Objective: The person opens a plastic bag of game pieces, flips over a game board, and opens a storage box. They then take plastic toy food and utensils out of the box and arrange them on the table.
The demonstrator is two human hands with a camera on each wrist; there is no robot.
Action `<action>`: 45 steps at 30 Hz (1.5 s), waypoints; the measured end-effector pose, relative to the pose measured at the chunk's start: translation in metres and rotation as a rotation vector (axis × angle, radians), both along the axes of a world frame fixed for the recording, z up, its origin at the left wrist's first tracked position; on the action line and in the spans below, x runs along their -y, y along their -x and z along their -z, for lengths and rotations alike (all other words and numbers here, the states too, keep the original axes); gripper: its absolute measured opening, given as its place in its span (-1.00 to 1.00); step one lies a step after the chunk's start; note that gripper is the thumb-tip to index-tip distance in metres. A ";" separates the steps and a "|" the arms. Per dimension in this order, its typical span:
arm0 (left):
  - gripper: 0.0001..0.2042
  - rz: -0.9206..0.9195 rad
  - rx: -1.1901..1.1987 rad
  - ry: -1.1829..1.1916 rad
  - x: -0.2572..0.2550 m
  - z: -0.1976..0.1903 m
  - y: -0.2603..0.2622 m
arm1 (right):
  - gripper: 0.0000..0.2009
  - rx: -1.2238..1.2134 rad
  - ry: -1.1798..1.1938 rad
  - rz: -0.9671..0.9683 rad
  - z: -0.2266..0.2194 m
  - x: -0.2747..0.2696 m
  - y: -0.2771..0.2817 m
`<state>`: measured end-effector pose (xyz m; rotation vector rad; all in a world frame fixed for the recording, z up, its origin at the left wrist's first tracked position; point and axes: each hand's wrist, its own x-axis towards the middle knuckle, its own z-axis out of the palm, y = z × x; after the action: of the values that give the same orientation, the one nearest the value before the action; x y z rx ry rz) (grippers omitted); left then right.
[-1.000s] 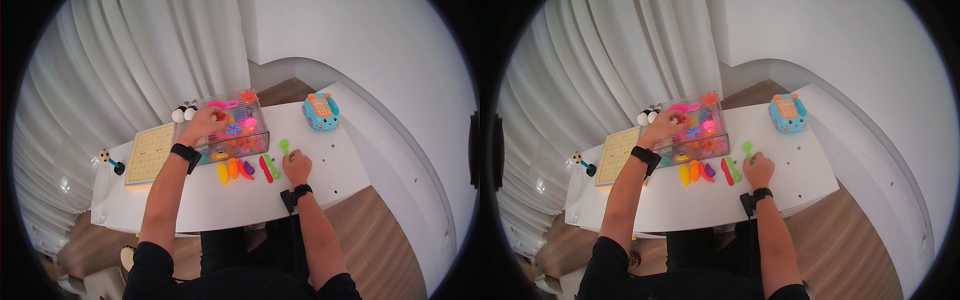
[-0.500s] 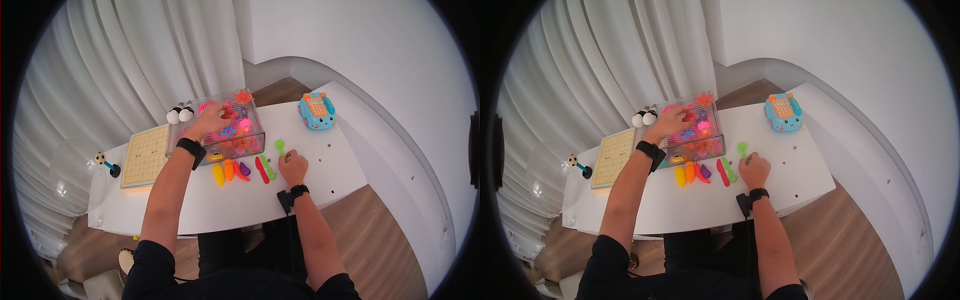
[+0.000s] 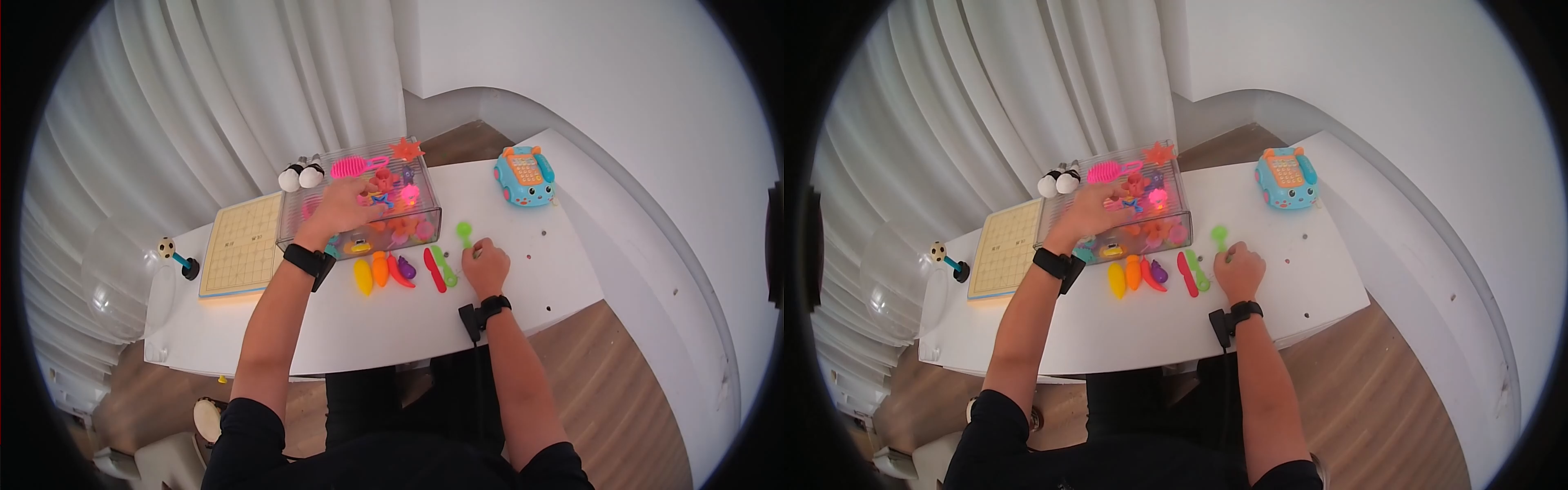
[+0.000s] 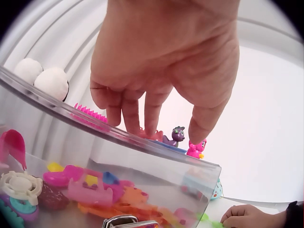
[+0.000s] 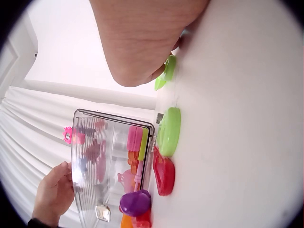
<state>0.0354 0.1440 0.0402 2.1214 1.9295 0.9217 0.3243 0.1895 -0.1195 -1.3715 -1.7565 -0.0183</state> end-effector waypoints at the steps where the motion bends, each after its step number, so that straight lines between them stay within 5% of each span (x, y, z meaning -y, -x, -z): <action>1: -0.56 0.029 -0.036 -0.025 0.002 0.001 -0.001 | -0.89 0.005 -0.001 0.001 0.000 0.000 0.000; 23: -0.65 0.065 0.026 -0.049 -0.001 0.015 -0.015 | -0.89 0.022 0.054 0.022 -0.002 0.000 0.001; 25: -0.68 0.039 0.034 -0.269 0.006 0.016 -0.015 | -0.88 0.009 0.048 -0.004 0.000 -0.001 0.000; 28: -0.76 -0.046 0.246 -0.293 0.029 0.011 -0.011 | -0.88 0.023 0.042 0.003 0.000 -0.001 0.000; 34: -0.81 -0.110 0.303 -0.274 0.071 0.032 -0.002 | -0.88 0.038 0.021 0.017 -0.001 -0.001 0.000; 40: -0.81 -0.096 0.124 -0.082 0.089 0.057 -0.012 | -0.89 0.015 0.061 -0.006 0.002 -0.002 -0.001; 45: -0.74 -0.086 0.058 -0.146 0.090 0.074 -0.013 | -0.89 0.023 0.077 -0.001 0.003 -0.003 -0.002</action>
<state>0.0488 0.0536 -0.0335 2.0756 1.9956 1.1612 0.3259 0.1928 -0.1223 -1.4310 -1.7938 0.0347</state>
